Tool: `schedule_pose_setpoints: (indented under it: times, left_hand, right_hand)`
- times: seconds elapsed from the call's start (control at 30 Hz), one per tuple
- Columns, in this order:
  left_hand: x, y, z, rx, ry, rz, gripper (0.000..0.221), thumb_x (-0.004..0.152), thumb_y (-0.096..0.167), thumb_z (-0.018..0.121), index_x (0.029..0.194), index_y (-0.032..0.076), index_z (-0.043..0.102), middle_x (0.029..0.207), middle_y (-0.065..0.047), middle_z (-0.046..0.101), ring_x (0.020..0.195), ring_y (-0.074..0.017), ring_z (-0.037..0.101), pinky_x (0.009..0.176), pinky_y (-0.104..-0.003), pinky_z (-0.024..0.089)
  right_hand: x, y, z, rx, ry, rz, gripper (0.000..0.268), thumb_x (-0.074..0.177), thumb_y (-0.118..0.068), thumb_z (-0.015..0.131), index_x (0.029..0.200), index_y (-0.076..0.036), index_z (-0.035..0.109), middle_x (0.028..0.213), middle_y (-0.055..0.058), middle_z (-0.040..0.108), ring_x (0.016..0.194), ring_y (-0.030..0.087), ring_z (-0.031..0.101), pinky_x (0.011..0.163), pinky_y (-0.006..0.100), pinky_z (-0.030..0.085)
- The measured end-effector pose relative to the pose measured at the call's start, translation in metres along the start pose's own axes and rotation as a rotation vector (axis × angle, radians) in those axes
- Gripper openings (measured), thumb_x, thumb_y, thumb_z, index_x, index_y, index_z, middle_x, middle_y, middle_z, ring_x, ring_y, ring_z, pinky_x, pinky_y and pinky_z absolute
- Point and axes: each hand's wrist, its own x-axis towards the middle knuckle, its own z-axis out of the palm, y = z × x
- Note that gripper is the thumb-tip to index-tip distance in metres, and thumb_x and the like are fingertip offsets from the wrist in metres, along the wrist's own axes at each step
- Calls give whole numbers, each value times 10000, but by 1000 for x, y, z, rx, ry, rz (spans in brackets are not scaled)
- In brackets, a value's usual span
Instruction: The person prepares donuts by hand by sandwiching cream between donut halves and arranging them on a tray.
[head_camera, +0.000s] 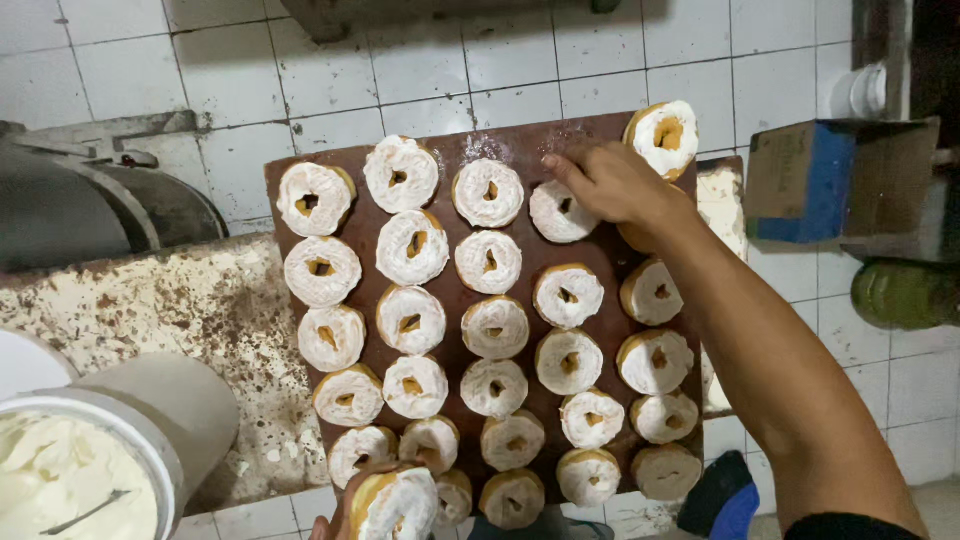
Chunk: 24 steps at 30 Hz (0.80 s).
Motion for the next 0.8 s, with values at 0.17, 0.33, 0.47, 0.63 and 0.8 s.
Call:
schedule_pose_setpoints:
  times: [0.17, 0.33, 0.47, 0.63, 0.8]
  left_hand:
    - [20, 8, 60, 112, -160, -7, 733, 958, 512, 455, 1472, -11, 448, 1428, -242, 553, 1318, -356, 559, 1115, -492, 423]
    - [108, 40, 153, 399, -413, -26, 706, 954, 508, 480, 1452, 8, 464, 1411, -228, 569, 1302, -340, 581, 1105, -486, 455]
    - [233, 48, 258, 840, -629, -20, 582, 1006, 489, 484, 1329, 12, 568, 1280, -182, 649, 1166, -265, 656, 1022, -406, 544]
    - [343, 9, 341, 1420, -475, -44, 810, 916, 711, 448, 1411, 74, 514, 1388, -96, 582, 1271, -243, 550, 1057, -457, 376]
    - [358, -17, 339, 1660, -291, 235, 834, 930, 706, 375, 1316, -3, 586, 1199, -217, 703, 1139, -333, 657, 1035, -469, 491]
  right_hand:
    - [-21, 8, 2, 31, -49, -119, 466, 1036, -394, 462, 1090, -47, 768, 1064, 245, 664, 1099, 386, 604, 969, 507, 476]
    - [-88, 23, -10, 302, 468, -229, 405, 1082, -242, 459, 1321, 36, 633, 1256, 235, 642, 1228, 385, 595, 1064, 463, 467]
    - [-177, 48, 1, 459, 567, -75, 459, 1121, -311, 366, 1314, 19, 621, 1318, 198, 637, 1249, 330, 626, 1092, 428, 476]
    - [-290, 63, 54, 542, 544, 264, 509, 1101, -373, 342, 1261, 5, 642, 1295, 177, 664, 1200, 289, 635, 1002, 380, 497]
    - [-334, 67, 89, 740, 514, 560, 410, 1046, -250, 419, 1271, 1, 653, 1258, 153, 676, 1056, 255, 651, 867, 340, 520]
